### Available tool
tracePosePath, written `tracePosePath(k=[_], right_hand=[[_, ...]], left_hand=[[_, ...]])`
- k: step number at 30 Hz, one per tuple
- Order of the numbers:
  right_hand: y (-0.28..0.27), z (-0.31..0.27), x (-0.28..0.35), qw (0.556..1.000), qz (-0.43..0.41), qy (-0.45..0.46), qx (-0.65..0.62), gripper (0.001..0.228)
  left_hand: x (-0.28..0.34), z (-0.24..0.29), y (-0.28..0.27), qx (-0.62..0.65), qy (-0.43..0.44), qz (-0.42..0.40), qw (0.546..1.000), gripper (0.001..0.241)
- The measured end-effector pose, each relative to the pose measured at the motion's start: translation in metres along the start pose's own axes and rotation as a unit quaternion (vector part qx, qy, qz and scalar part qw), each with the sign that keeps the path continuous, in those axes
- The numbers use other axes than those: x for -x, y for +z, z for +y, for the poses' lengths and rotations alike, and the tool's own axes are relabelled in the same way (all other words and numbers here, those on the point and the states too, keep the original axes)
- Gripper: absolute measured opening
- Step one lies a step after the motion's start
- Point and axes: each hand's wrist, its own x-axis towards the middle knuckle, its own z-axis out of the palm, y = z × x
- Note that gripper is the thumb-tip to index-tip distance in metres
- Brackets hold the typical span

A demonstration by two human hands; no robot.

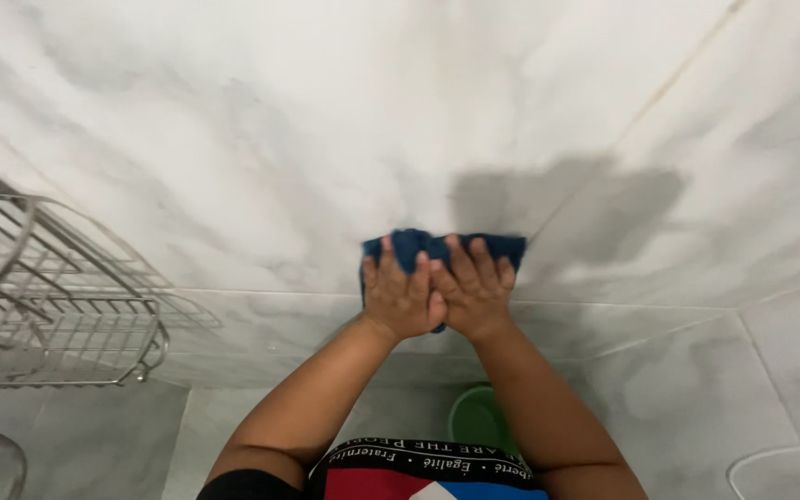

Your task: The person wipes the white tiled bathroom wall with a blue cloth using both hands. They scrub the surface in circular and vertical motions, focusing on the grout lines and lower sections near the floor.

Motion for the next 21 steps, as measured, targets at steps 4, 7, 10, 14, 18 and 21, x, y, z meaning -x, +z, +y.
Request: tracePosePath(k=[4,7,10,14,18,21], right_hand=[[-0.014,0.04,0.018,1.0,0.003,0.001,-0.018,0.051],[-0.023,0.057,0.016,0.999,0.039,0.01,0.025,0.046],[-0.037,0.061,-0.024,0.994,0.06,0.041,0.083,0.056],[-0.055,0.043,-0.108,0.984,0.065,0.09,0.14,0.04],[-0.038,0.022,-0.156,0.98,0.079,0.115,0.145,0.043],[-0.028,-0.012,-0.187,0.983,0.088,0.107,0.121,0.045]], left_hand=[[-0.022,0.036,0.018,0.009,0.017,-0.001,1.0,0.07],[-0.048,0.058,0.024,0.02,0.026,-0.007,0.999,0.063],[-0.097,0.065,0.017,0.042,0.028,0.021,0.999,0.057],[-0.168,0.043,-0.01,0.074,0.066,0.023,0.995,0.055],[-0.199,0.0,-0.035,0.065,0.075,0.028,0.995,0.053],[-0.197,-0.038,-0.058,0.03,0.069,0.014,0.997,0.057]])
